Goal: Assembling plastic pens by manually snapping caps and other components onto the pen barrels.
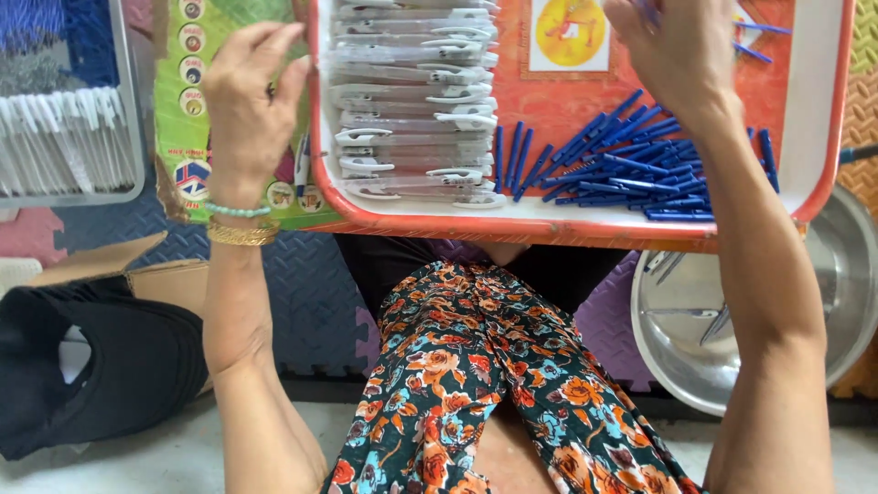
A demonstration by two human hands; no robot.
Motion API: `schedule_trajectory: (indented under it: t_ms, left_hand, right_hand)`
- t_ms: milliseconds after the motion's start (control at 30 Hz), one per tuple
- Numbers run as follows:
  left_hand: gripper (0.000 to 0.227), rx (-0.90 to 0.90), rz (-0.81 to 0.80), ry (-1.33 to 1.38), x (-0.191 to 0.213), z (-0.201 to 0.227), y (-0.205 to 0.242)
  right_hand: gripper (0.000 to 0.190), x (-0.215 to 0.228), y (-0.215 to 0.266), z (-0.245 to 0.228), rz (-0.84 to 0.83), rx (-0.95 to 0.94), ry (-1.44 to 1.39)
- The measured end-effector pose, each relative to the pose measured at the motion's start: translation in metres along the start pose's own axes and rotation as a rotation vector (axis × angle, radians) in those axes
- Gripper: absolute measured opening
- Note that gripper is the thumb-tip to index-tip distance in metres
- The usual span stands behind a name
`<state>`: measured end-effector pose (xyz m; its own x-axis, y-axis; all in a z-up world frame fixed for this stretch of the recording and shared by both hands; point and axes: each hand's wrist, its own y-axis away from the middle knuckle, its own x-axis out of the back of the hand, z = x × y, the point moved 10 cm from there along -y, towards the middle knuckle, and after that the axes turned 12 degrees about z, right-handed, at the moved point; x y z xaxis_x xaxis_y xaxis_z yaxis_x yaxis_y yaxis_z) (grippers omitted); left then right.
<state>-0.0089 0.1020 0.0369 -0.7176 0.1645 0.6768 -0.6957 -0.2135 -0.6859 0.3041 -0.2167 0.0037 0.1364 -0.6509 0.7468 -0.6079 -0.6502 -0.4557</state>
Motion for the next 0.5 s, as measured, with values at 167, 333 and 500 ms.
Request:
schedule_trajectory:
  t_ms: [167, 333, 500]
  left_hand:
    - [0.038, 0.189, -0.396, -0.100, -0.007, -0.026, 0.048]
    - [0.059, 0.330, -0.517, -0.027, -0.015, -0.028, 0.067]
    - [0.045, 0.284, -0.527, -0.163, -0.018, -0.026, 0.069]
  right_hand:
    - [0.038, 0.054, 0.041, -0.028, -0.023, -0.154, 0.107]
    - [0.028, 0.067, 0.076, -0.022, 0.029, -0.240, 0.004]
    - [0.023, 0.079, 0.094, -0.032, 0.067, -0.307, -0.063]
